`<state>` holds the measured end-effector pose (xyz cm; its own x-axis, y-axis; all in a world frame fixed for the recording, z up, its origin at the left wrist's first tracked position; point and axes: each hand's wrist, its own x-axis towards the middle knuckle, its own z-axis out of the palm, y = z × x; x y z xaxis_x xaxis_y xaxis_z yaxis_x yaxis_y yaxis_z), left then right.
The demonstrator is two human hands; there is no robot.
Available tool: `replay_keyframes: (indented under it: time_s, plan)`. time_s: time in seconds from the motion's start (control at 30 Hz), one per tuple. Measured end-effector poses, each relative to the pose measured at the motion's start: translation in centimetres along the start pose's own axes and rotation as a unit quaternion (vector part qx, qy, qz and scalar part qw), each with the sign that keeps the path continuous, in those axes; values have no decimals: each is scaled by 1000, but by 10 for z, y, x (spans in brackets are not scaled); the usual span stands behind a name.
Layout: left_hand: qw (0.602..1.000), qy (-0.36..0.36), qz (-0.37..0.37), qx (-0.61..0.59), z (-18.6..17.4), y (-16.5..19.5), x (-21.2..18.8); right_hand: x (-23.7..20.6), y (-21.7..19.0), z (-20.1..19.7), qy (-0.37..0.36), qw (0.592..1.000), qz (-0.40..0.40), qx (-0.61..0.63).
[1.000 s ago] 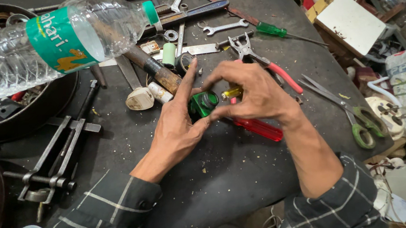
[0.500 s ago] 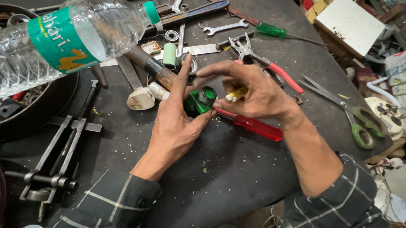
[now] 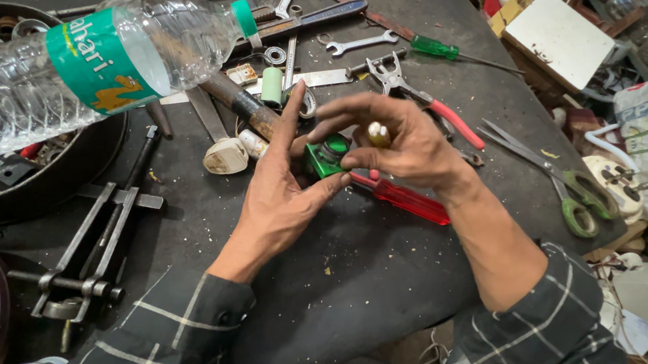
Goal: The person assembles a small green electrical component by inserting a black ring and tightening a screw with a screwdriver. They then place a black cap over the assembly and press it into place.
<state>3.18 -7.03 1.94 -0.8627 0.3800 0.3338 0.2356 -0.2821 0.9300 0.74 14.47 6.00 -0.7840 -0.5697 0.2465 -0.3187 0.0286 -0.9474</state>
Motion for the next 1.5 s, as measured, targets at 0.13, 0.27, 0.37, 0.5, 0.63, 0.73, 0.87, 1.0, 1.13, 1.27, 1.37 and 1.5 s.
replay_keyframes:
  time_s: [0.13, 0.27, 0.37, 0.5, 0.63, 0.73, 0.87, 1.0, 1.13, 1.27, 1.37, 1.5]
  plan:
    - [997, 3, -27, 68, -1, 5, -2, -1, -1, 6, 45, 998, 0, -32]
    - [999, -21, -37, -31, 0, 6, -3, -5, -8, 5, 11, 1000, 21, -15]
    - [991, -60, -18, -118, -2, 4, -2, -5, -12, -1, 26, 982, 95, 159]
    - [995, -50, -28, -85, 0, 4, -2, 0, -4, 2, 5, 999, 4, 44]
    - [998, -41, -29, -29, -1, 6, -2, -5, -3, 4, 30, 996, -1, -81]
    - [996, -46, -29, -72, -2, 6, -3, -6, -8, -1, 1, 998, 53, 39]
    - [999, -39, -12, -22, -1, 4, -2, -4, -10, 3, -19, 998, -30, 46]
    - [998, -42, -15, -54, -1, 4, -2, -7, -12, 8, -32, 995, -27, 87]
    - [995, -56, -2, -88, -2, 6, -3, -7, -14, 3, -56, 992, -3, 111]
    - [999, -43, 7, -3, -1, 9, -3, -5, -11, 2, -19, 994, -10, 109]
    - [988, 16, -25, 152, 1, 10, -3, -7, -9, 8, 91, 989, 74, -85]
    - [999, -26, 16, 34, -2, 10, -3, -6, -11, 7, -33, 995, -33, 92]
